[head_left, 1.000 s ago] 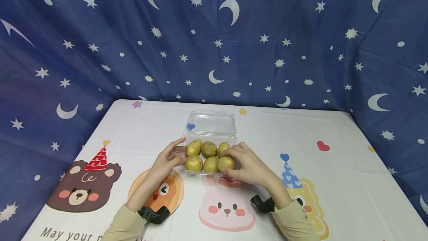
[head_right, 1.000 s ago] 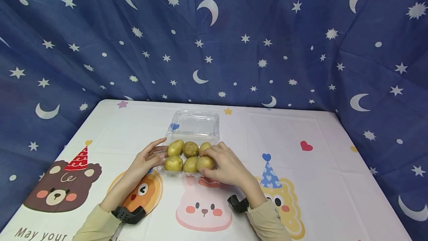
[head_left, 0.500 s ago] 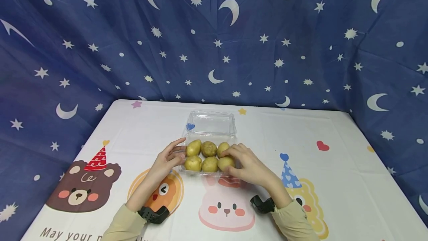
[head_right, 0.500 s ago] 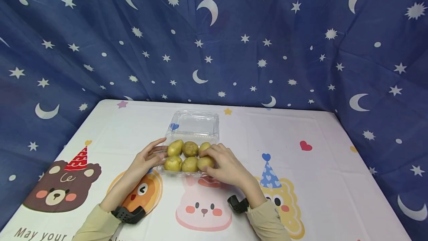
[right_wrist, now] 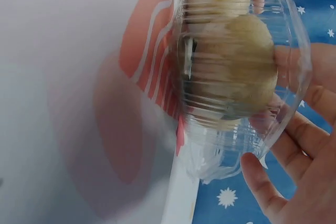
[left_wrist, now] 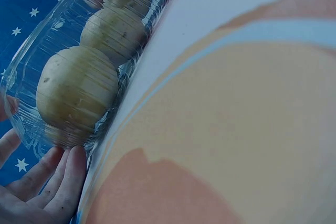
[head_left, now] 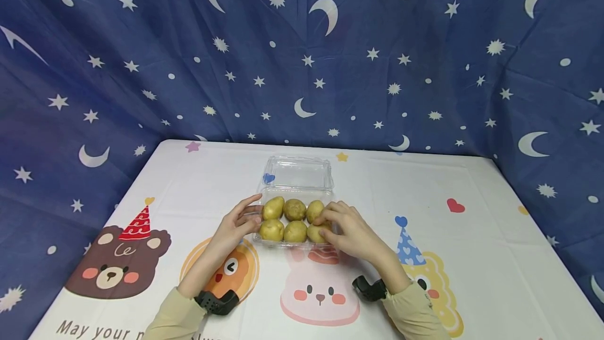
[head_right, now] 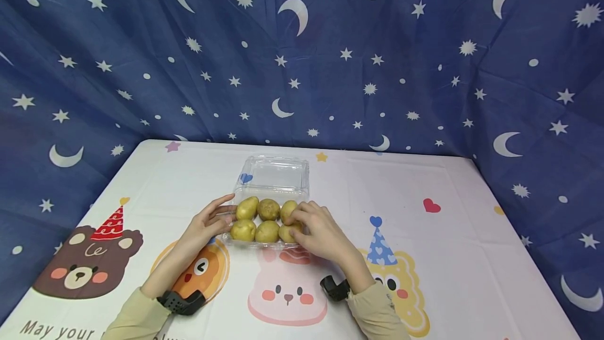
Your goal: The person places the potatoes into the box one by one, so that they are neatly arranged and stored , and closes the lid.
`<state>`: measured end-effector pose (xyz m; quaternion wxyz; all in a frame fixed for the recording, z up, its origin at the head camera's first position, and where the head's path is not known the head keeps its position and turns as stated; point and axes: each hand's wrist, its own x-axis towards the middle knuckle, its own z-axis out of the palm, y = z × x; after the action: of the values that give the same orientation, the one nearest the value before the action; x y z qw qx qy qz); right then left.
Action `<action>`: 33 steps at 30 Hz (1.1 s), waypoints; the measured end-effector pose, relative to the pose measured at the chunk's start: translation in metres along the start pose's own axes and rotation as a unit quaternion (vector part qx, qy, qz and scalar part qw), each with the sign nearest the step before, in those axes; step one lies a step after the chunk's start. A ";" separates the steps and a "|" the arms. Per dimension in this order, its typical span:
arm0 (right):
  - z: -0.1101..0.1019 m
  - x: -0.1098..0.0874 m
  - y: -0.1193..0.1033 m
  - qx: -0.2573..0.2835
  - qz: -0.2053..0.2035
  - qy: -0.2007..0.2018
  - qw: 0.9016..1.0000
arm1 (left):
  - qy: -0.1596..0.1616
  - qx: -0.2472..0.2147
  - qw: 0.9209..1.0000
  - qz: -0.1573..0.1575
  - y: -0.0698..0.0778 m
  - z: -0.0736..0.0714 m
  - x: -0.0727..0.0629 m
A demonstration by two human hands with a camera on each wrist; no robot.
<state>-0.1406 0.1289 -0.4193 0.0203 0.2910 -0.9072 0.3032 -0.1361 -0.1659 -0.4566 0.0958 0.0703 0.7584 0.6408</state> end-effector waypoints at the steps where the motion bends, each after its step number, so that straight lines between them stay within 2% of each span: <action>1: 0.000 0.000 0.000 -0.001 0.001 0.001 1.000 | 0.000 0.000 1.000 0.001 0.000 0.000 0.000; 12: 0.003 0.003 -0.006 -0.043 0.003 0.016 0.999 | -0.005 0.001 1.000 0.004 0.000 0.000 0.002; 20: 0.004 0.002 -0.007 -0.048 -0.004 0.018 0.999 | -0.003 0.003 1.000 -0.002 0.001 0.001 0.001; 26: 0.005 0.002 -0.004 -0.025 0.002 0.029 0.999 | -0.002 0.005 1.000 -0.002 0.002 0.001 0.001; 33: 0.002 0.000 0.000 0.032 0.000 0.057 0.998 | 0.001 -0.016 1.000 -0.004 0.003 0.000 0.000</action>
<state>-0.1408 0.1279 -0.4210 0.0626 0.2740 -0.8942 0.3485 -0.1365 -0.1651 -0.4539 0.0991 0.0649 0.7486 0.6524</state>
